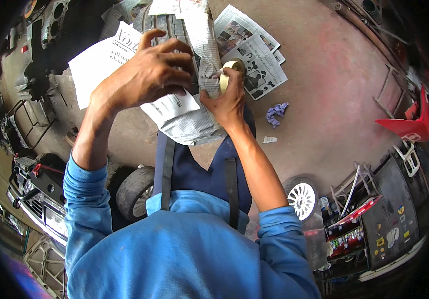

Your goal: The person wraps newspaper around a car wheel rim and secures it with masking tape. They rotate the rim to cover all exposed areas, overlapping sheets and taping edges to fully mask the rim before painting.

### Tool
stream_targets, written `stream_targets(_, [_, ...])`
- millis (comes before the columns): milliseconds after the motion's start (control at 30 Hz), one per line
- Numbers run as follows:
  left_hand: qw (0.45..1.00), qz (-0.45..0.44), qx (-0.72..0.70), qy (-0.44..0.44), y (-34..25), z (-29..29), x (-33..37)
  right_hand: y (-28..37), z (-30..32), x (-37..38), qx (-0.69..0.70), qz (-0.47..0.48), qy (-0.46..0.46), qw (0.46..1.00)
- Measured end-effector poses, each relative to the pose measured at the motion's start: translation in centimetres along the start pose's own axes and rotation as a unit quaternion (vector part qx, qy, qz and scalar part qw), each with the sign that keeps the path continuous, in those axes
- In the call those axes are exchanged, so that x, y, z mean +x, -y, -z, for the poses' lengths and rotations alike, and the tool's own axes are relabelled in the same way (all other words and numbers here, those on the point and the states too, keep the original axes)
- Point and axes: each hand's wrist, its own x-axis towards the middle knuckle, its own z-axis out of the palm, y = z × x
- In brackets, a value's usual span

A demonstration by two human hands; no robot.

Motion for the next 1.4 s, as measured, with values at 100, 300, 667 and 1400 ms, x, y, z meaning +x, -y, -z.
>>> stream_targets(100, [1.0, -0.015, -0.006, 0.001, -1.3, -0.4, 0.2, -1.0, 0.6, 0.4, 0.044, -0.063, 0.039, 0.996])
stream_targets(300, [0.998, -0.054, 0.035, 0.025, -3.2, -4.4, 3.2, -3.8, 0.4, 0.5, 0.118, -0.145, 0.04, 0.982])
stream_targets(667, [0.989, -0.071, 0.076, 0.108, -1.0, -10.4, 7.0, -6.2, 3.7, -3.1, 0.414, -0.203, 0.058, 0.885])
stream_targets(1400, [0.96, 0.145, 0.037, 0.237, 7.1, -2.7, 11.5, -5.3, 1.8, -5.3, 0.282, -0.273, -0.097, 0.915])
